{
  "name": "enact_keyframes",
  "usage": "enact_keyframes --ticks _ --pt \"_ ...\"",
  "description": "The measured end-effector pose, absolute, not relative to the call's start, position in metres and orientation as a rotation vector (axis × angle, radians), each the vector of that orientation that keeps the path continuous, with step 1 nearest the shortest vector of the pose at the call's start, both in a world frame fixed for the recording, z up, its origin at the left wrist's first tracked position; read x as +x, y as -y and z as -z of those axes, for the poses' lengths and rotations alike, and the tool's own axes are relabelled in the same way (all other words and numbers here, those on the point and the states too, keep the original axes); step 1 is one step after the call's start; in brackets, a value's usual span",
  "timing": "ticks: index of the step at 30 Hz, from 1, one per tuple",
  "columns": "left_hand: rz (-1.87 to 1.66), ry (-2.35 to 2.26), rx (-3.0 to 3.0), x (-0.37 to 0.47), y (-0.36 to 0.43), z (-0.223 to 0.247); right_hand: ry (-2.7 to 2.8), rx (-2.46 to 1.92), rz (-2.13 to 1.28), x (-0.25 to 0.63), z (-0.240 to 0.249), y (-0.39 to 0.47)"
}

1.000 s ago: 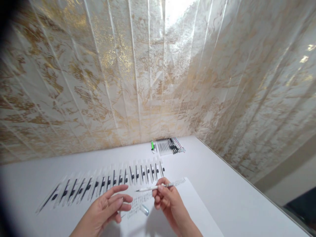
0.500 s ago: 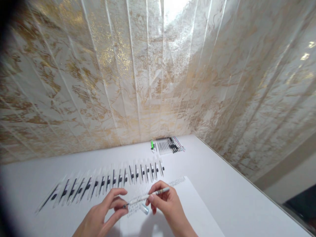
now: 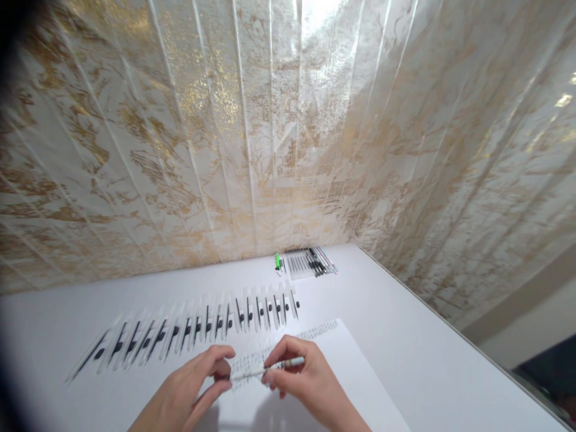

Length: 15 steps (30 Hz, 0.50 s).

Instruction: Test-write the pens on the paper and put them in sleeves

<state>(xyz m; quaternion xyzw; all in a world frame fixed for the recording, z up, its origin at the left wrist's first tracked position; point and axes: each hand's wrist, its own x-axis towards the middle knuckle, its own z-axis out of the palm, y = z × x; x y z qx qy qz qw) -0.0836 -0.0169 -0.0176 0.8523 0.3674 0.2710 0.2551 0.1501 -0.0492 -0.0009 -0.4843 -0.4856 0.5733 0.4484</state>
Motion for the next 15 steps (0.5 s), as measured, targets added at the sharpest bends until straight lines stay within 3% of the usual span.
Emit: enact_keyframes --ticks 7,15 --pt "-0.828 -0.925 2.39 -0.0818 0.0185 0.0239 1.324 -1.458 -1.254 0.1504 0.0053 0.0485" --pt "-0.779 -1.052 2.168 -0.082 0.0163 0.0239 1.56 -1.312 -1.119 0.1517 -0.0033 0.0494"
